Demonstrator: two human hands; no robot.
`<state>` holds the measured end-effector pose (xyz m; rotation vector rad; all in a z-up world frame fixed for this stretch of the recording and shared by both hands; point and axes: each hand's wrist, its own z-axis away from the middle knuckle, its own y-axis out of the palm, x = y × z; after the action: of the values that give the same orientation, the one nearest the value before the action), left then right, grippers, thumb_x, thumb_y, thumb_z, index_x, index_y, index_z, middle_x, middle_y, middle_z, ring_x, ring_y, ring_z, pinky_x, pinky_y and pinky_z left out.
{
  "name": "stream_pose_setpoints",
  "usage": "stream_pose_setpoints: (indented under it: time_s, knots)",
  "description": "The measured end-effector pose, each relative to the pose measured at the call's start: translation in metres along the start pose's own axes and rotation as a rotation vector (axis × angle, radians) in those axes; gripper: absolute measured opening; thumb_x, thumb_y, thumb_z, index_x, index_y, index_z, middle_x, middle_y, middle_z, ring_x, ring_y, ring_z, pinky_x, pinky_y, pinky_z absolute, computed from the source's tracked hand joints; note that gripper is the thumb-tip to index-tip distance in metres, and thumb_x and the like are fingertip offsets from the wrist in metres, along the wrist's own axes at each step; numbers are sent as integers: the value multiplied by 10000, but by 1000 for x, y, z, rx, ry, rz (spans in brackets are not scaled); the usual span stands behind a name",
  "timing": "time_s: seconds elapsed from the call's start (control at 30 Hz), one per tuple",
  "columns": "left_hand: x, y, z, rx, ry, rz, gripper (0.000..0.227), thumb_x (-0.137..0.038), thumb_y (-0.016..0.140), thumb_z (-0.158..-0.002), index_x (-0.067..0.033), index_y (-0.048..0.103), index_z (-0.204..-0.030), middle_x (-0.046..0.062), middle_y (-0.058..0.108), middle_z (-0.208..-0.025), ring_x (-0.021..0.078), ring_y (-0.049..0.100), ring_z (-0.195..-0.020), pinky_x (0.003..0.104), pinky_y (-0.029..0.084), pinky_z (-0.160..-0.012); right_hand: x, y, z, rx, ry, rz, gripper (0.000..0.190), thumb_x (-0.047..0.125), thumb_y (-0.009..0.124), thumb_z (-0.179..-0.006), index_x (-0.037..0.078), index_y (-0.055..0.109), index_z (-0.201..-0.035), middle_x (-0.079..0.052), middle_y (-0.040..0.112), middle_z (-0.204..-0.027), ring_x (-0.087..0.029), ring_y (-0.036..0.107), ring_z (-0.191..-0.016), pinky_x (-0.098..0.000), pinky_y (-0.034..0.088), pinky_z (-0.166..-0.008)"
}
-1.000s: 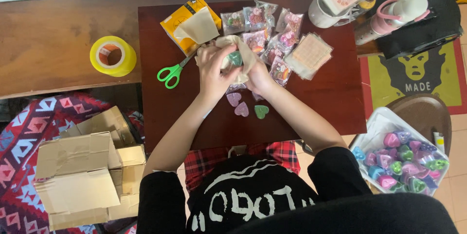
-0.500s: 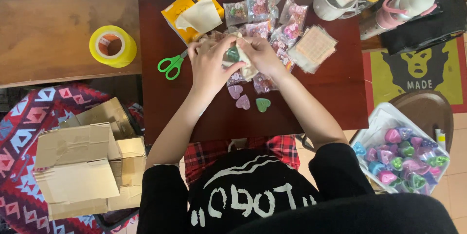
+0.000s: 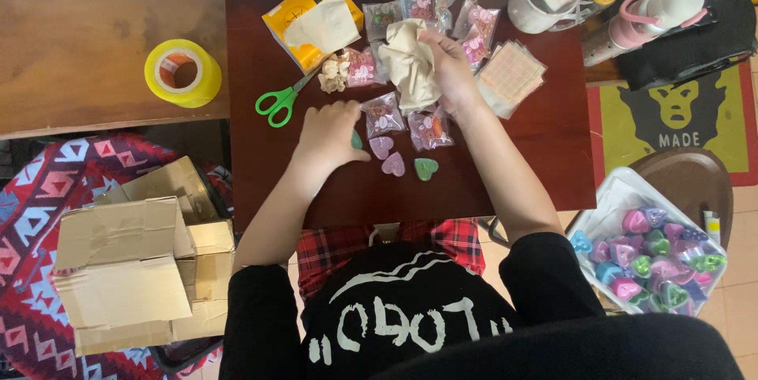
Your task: The person picks up heart-shaped items from a tray and places them into small plastic bags. They then put the items and small cards into a cloth bag before removing them and placing them back on the table.
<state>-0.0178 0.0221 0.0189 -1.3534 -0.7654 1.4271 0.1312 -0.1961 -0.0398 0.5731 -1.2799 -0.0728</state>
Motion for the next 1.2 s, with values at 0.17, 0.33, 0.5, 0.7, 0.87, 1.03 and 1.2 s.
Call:
stream_pose_setpoints:
  time_s: [0.17, 0.33, 0.5, 0.7, 0.87, 1.03, 1.2]
  knots:
    - [-20, 3, 7, -188, 318, -26, 645, -160, 944, -574, -99, 680, -1159, 89, 673, -1102, 256, 662, -1049, 450, 462, -867, -11, 1, -2, -63, 20, -68, 217, 170, 595, -1050, 23, 662, -1194, -99, 728, -1036, -177, 717, -875, -310, 610, -757]
    - [-24, 12, 6, -16, 304, 25, 702, -115, 921, -624, -156, 694, -1288, 130, 617, -1163, 254, 659, -1016, 413, 455, -827, -12, 0, -1, -47, 30, -141, 257, 148, 597, -1031, 11, 629, -1247, -117, 729, -1089, -195, 729, -935, -322, 615, -817]
    - [-19, 17, 1, -115, 428, 33, 516, -151, 929, -583, -134, 760, -1070, 85, 628, -1216, 274, 658, -1060, 405, 483, -918, -8, 4, 2, -85, 66, -123, 270, 154, 619, -1037, 7, 621, -1263, -132, 719, -1112, -205, 728, -950, -341, 614, -834]
    - [16, 14, -25, -372, 446, 259, 369, -338, 907, -898, -174, 725, -1174, -15, 669, -1166, 157, 664, -1020, 354, 510, -995, 7, 30, 14, 51, 161, -78, 347, 243, 535, -1060, 30, 601, -1326, -137, 707, -1135, -228, 723, -962, -371, 628, -844]
    - [0, 4, -31, -876, 332, 131, 523, -348, 913, -819, -135, 702, -1248, 34, 658, -1209, 224, 625, -1103, 432, 425, -976, -4, 33, 26, 268, 240, -118, 423, 261, 554, -1056, 66, 528, -1430, -113, 661, -1272, -204, 715, -1090, -376, 630, -946]
    - [1, 17, -35, -951, 268, 93, 527, -273, 907, -745, -162, 703, -1218, 17, 664, -1163, 251, 605, -1120, 451, 372, -1004, -8, 33, 28, 425, 219, -171, 504, 195, 615, -1032, 104, 471, -1506, -84, 638, -1345, -182, 708, -1146, -362, 626, -956]
    - [-3, 10, -31, -882, 257, 160, 550, -234, 911, -712, -168, 707, -1219, -6, 670, -1180, 235, 614, -1138, 465, 348, -1038, -15, 32, 25, 348, 40, 99, 431, 180, 669, -1034, 55, 609, -1442, -74, 732, -1180, -150, 709, -993, -312, 618, -862]
